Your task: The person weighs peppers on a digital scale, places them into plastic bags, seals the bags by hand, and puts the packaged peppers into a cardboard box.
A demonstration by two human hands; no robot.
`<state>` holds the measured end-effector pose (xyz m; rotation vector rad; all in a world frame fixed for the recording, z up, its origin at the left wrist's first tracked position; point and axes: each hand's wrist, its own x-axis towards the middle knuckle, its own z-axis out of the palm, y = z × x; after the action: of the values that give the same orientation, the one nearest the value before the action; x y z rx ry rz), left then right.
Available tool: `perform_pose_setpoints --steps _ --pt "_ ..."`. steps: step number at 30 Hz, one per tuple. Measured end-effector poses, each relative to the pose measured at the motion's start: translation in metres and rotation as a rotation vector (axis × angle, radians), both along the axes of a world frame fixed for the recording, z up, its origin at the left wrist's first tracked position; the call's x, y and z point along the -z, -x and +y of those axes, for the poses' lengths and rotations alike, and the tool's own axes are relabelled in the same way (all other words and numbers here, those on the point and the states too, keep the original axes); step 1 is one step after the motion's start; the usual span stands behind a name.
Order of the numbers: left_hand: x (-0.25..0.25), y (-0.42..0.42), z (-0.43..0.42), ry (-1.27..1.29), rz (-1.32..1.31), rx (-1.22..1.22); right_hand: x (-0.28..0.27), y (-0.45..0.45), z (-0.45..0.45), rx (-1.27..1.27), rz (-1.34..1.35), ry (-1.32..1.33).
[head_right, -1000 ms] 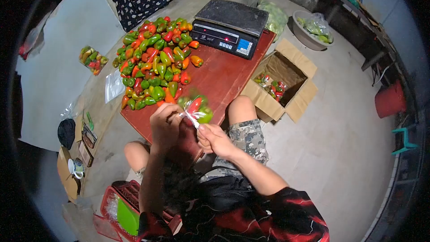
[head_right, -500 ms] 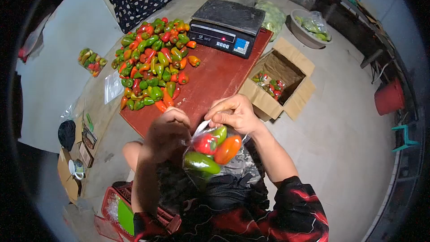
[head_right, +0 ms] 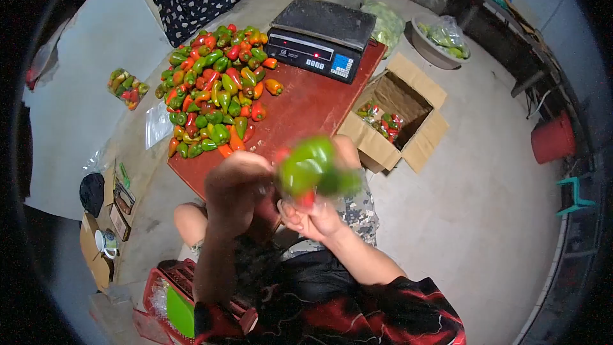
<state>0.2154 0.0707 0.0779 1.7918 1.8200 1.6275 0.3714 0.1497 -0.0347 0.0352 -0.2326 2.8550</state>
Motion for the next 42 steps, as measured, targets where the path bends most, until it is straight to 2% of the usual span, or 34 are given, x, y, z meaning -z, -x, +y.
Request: perform_pose_setpoints --steps 2,3,4,6,8,9,10,12,13,17,20,22,26,29,30,32,34,36,42 --pt "-0.007 -0.004 -0.002 0.076 -0.560 0.396 0.025 -0.004 0.036 0.023 0.095 -0.273" --pt "-0.010 0.004 -0.001 0.130 -0.393 0.450 0.020 -0.002 0.051 0.086 0.117 -0.405" --pt "-0.010 0.009 -0.003 0.124 -0.388 0.453 -0.020 0.003 0.052 0.238 0.093 -0.536" --pt "-0.005 0.020 -0.007 0.249 -0.177 0.424 -0.041 0.002 0.063 0.241 0.058 -0.598" --pt "0.004 0.026 -0.013 0.297 -0.150 0.338 -0.055 -0.001 0.066 0.343 -0.251 -1.207" --pt "0.013 0.029 -0.013 0.241 -0.018 0.179 -0.059 0.002 0.066 0.337 -0.301 -1.336" --pt "0.019 0.030 -0.013 0.185 0.113 0.021 -0.062 0.005 0.065 0.333 -0.299 -1.332" --pt "0.027 0.025 -0.006 0.115 0.141 -0.052 -0.071 0.013 0.061 0.601 -0.387 -1.689" --pt "0.030 0.024 -0.003 0.042 0.172 -0.120 -0.078 0.015 0.059 0.625 -0.441 -1.774" --pt "0.043 0.024 0.005 0.014 0.235 -0.079 -0.081 0.021 0.060 0.691 -0.409 -1.842" --pt "0.061 0.017 0.005 0.098 0.136 -0.056 -0.083 0.021 0.058 0.637 -0.517 -1.886" --pt "0.073 0.013 0.008 0.099 0.144 -0.111 -0.069 0.025 0.058 0.477 -0.697 -1.682" --pt "0.092 0.011 0.011 0.112 0.106 -0.232 -0.039 0.037 0.056 0.457 -0.718 -1.612" --pt "0.108 0.013 0.010 0.192 -0.034 -0.300 -0.017 0.049 0.051 0.584 -0.599 -1.888" --pt "0.115 0.014 0.009 0.205 -0.102 -0.330 -0.011 0.051 0.047 0.584 -0.604 -1.884" --pt "0.136 0.016 0.007 0.218 -0.174 -0.360 -0.001 0.055 0.038 0.647 -0.603 -2.110" --pt "0.153 0.017 0.005 0.198 -0.801 -0.300 0.007 0.059 0.029 0.589 -0.628 -2.180" --pt "0.163 0.017 0.001 0.170 -0.843 -0.319 0.010 0.062 0.021 0.673 -0.634 -2.442" --pt "0.168 0.014 -0.005 0.117 -1.065 -0.346 0.027 0.070 0.010 0.706 -0.671 -2.531"
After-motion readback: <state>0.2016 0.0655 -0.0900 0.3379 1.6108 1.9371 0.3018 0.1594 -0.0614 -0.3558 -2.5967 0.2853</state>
